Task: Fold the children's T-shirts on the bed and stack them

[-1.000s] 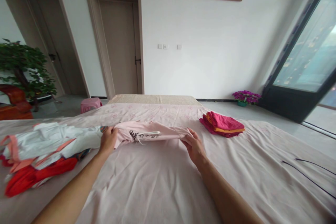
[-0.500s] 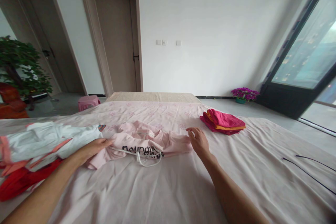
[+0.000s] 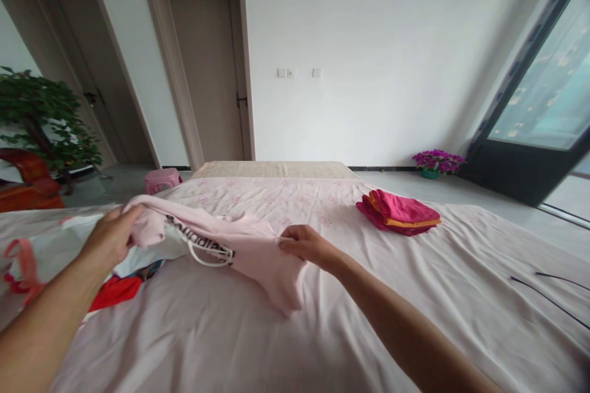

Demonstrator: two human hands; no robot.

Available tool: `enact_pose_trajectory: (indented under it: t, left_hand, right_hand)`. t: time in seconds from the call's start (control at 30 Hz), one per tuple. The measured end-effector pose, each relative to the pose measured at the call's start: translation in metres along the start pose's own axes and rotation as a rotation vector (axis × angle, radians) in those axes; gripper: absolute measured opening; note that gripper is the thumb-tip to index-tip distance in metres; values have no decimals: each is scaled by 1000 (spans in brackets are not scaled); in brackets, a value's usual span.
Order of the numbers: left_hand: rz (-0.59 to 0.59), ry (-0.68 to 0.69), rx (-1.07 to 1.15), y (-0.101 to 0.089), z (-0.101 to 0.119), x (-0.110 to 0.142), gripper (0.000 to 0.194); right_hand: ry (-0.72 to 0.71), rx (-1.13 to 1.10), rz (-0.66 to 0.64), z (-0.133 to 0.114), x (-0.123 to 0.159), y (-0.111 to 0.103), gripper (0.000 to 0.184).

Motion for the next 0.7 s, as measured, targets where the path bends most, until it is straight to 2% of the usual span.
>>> enact_pose_trajectory:
  t: [0.03, 0.1, 0.17, 0.2, 0.27, 0.3, 0.33, 0.4, 0.47, 0.5, 0.53, 0.6, 0.7]
  left_hand:
    - [8, 12, 138, -5, 9, -10, 24]
    - [19, 150, 294, -7, 43, -24, 25]
    - [-22, 302, 369, 8, 84, -30, 28]
    - [-56, 350, 403, 23, 103, -29, 31]
    - [-109, 424, 476, 66, 134, -19, 33]
    - [-191, 459, 495, 96, 147, -12, 36]
    - [-310, 517, 505, 130, 159, -2, 40]
    - [-654, 583, 460, 205, 166, 22, 59]
    - [-843, 535, 338, 264, 147, 38, 77]
    - [-836, 499, 211, 282, 129, 39, 77]
    - [-780, 462, 58, 291, 108, 37, 74]
    - [-619, 390, -204, 289, 65, 28, 62]
    - [-503, 268, -386, 254, 6, 19, 45]
  right_hand:
    - [-30, -173, -52, -9, 2, 13, 17]
    - [-76, -407, -108, -24, 7, 35, 22]
    - [-98, -518, -142, -32, 13, 49, 28]
    - [-96, -539, -147, -33, 15, 52, 30]
    - [-80, -537, -90, -28, 23, 47, 31]
    - [-70, -521, -33, -24, 28, 39, 32]
    - [-61, -496, 34, -18, 35, 28, 32]
    - [-40, -423, 162, -6, 55, 5, 31]
    - [-8, -308, 200, 8, 78, -12, 33]
    - [17, -240, 188, 16, 89, -18, 34]
    - [46, -172, 163, 26, 100, -23, 36]
    - [121, -40, 130, 51, 116, -32, 37]
    - [255, 89, 166, 98, 123, -56, 40]
Point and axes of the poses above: each hand's wrist, its own x-axis away from the middle knuckle, its own y-axis out of the palm, z = x × y, the point moved 7 cm from there along -x, towards the middle knuckle, and after that the axes turned 7 degrees about -z, right-handed, at the moved point
